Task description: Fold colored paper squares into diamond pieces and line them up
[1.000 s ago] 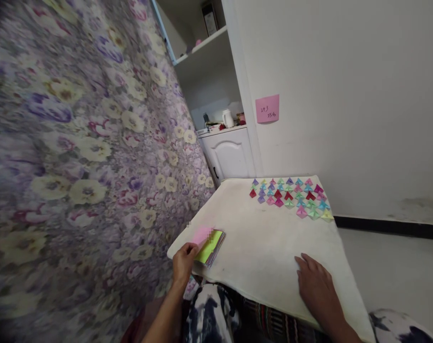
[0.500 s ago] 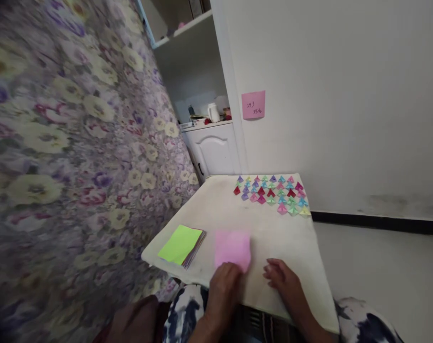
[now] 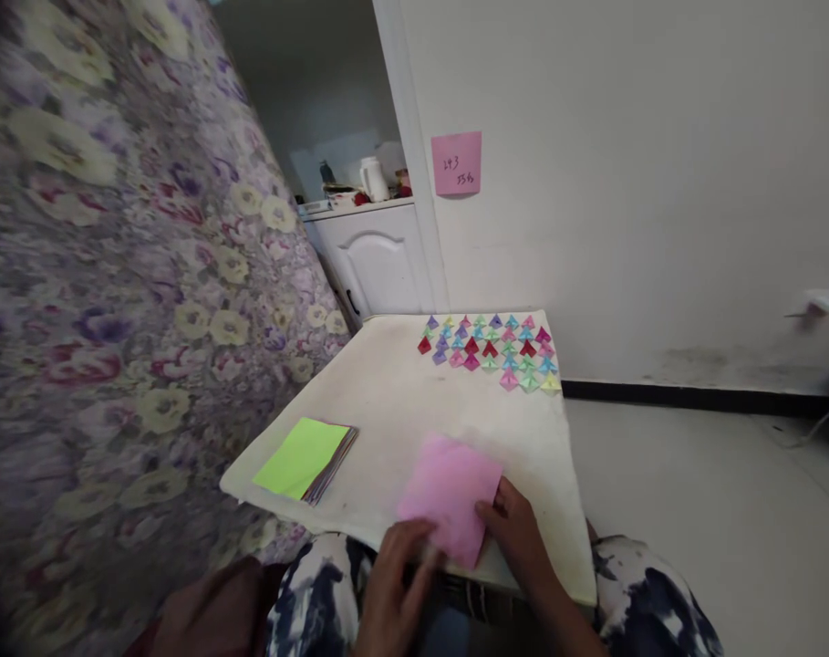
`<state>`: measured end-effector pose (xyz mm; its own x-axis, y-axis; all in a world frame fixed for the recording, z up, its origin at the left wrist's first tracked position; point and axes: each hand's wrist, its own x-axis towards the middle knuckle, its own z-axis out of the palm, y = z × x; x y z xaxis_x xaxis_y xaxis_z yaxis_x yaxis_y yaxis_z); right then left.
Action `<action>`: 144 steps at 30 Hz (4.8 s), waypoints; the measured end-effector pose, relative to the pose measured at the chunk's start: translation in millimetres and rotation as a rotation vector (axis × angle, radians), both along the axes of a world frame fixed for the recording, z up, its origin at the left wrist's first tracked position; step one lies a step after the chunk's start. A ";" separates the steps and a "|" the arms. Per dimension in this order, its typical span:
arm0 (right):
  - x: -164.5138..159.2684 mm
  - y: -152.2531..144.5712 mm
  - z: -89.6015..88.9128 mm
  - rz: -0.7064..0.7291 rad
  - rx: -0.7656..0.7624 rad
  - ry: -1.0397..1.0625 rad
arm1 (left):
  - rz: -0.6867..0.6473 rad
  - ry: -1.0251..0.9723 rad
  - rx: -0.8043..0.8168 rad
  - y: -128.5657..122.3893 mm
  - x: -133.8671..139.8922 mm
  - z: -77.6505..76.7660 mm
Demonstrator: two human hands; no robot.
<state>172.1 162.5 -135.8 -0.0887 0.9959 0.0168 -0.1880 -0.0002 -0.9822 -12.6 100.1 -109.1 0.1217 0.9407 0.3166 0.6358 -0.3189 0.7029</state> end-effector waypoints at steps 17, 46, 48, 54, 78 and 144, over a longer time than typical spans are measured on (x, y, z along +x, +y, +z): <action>-1.8 -21.8 19.4 0.165 -0.063 0.257 | 0.222 -0.903 -0.540 11.5 -6.1 33.5; -2.0 -39.4 34.6 0.457 -0.175 0.404 | -0.049 -1.231 -0.731 4.8 10.0 58.7; -2.1 -38.7 34.0 0.475 -0.175 0.421 | -0.049 -1.253 -0.731 5.1 10.6 57.6; -1.3 -38.7 36.2 0.485 -0.216 0.489 | -0.033 -1.318 -0.769 3.2 15.2 51.3; -16.9 -36.5 14.7 0.048 0.096 -0.120 | -0.144 -1.380 -0.864 -3.9 24.6 51.1; 6.3 -23.1 8.0 -0.104 0.032 -0.592 | 0.162 -0.589 -0.423 28.1 -10.1 12.3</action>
<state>178.4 139.5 -127.8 0.0062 0.9997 0.0241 0.3936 0.0197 -0.9191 -22.8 128.1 -96.8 -0.1070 0.9885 -0.1066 0.1314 0.1203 0.9840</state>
